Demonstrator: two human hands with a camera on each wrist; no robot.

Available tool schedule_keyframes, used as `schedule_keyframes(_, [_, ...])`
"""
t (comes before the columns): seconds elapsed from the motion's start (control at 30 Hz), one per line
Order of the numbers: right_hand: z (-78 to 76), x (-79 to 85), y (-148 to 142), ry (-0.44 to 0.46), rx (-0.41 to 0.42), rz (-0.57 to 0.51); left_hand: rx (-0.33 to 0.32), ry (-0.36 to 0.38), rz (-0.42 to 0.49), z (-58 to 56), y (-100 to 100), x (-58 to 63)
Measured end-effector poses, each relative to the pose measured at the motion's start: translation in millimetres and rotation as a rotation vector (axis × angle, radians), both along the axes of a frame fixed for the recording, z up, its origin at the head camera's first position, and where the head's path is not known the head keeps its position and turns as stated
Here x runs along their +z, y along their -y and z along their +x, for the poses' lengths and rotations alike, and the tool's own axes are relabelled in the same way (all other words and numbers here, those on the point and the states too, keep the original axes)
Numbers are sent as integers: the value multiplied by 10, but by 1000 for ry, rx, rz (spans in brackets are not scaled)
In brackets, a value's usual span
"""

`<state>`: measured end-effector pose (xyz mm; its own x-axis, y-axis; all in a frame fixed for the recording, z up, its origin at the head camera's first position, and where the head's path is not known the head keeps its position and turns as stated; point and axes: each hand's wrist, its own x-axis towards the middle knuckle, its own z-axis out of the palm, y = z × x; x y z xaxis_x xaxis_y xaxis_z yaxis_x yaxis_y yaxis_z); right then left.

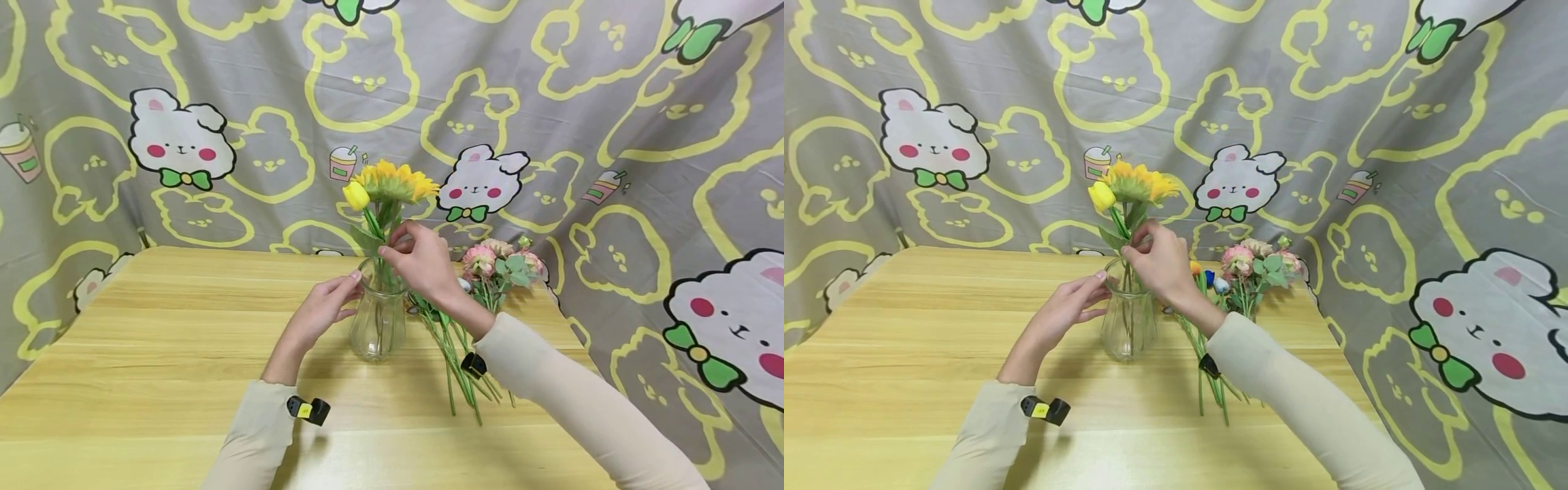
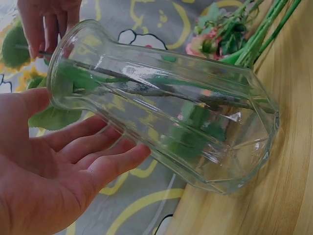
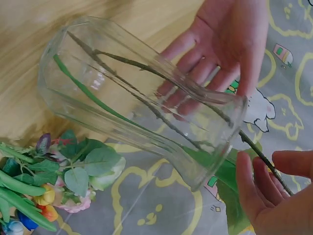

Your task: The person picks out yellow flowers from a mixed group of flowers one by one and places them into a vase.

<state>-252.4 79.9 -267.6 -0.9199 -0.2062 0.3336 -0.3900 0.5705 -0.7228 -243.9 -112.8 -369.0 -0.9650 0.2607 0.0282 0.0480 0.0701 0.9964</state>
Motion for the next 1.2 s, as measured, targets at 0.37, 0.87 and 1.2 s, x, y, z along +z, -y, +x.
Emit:
schedule_keyframes(0.37, [-41, -139, 95, 4, 11, 135, 5, 8, -6, 1, 1, 10])
schedule_keyframes(0.87, [-54, -210, 116, -64, -16, 256, -2, 6, -9, 1, -5, 19])
schedule_keyframes(1.2, [-79, -229, 34, -142, -38, 329, 2, 9, -9, 5, -2, 17])
